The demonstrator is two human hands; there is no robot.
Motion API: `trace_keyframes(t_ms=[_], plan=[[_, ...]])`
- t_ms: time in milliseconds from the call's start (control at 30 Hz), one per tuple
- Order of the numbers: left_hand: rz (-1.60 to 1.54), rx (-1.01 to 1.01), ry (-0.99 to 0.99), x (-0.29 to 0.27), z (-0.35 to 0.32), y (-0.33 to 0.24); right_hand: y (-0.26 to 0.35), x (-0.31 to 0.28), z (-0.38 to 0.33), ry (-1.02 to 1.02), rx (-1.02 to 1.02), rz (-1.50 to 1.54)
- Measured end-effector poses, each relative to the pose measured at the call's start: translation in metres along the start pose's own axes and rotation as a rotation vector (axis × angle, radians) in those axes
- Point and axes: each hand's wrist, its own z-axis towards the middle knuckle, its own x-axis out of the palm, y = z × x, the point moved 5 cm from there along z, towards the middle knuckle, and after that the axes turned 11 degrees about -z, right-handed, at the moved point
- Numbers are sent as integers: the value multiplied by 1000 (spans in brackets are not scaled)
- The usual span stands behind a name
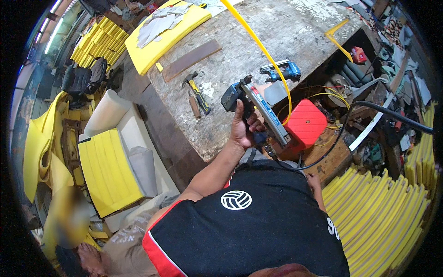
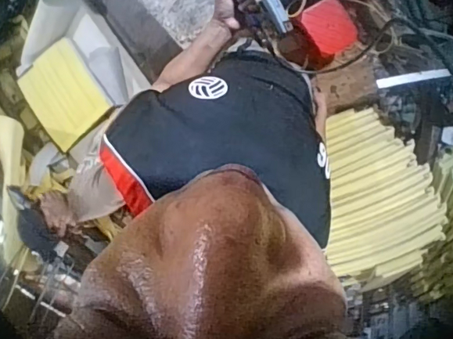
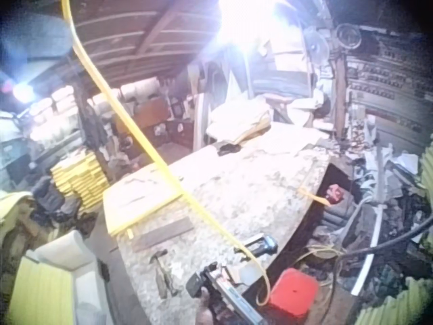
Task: The person moves around a cluttered workshop, picks up a nail gun, and appears to prepare for or perform fastening tasks on furniture components. They handle yellow foam pieces and interact with a coworker while moving between workstations.
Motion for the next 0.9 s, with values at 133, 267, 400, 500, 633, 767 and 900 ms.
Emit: trace_keyframes(t_ms=[133,267,400,500,633,767,900], plan=[[-22,30,27,-5,-1,-7,16,-11,-4,-17,-26,-100],[1,74,24,-4,-2,-12,23,-13,-1,42,-27,-57],[8,72,15,-6,1,-15,27,-17,-2,7,-30,-47],[25,83,16,-15,5,-18,36,-22,-6,36,-11,-59],[-21,46,66,-14,7,-17,27,-16,1,-9,-38,-36],[-34,24,82,-17,10,-17,21,-14,1,27,-11,-57],[-21,44,72,-15,11,-13,16,-11,2,21,-57,-96]])
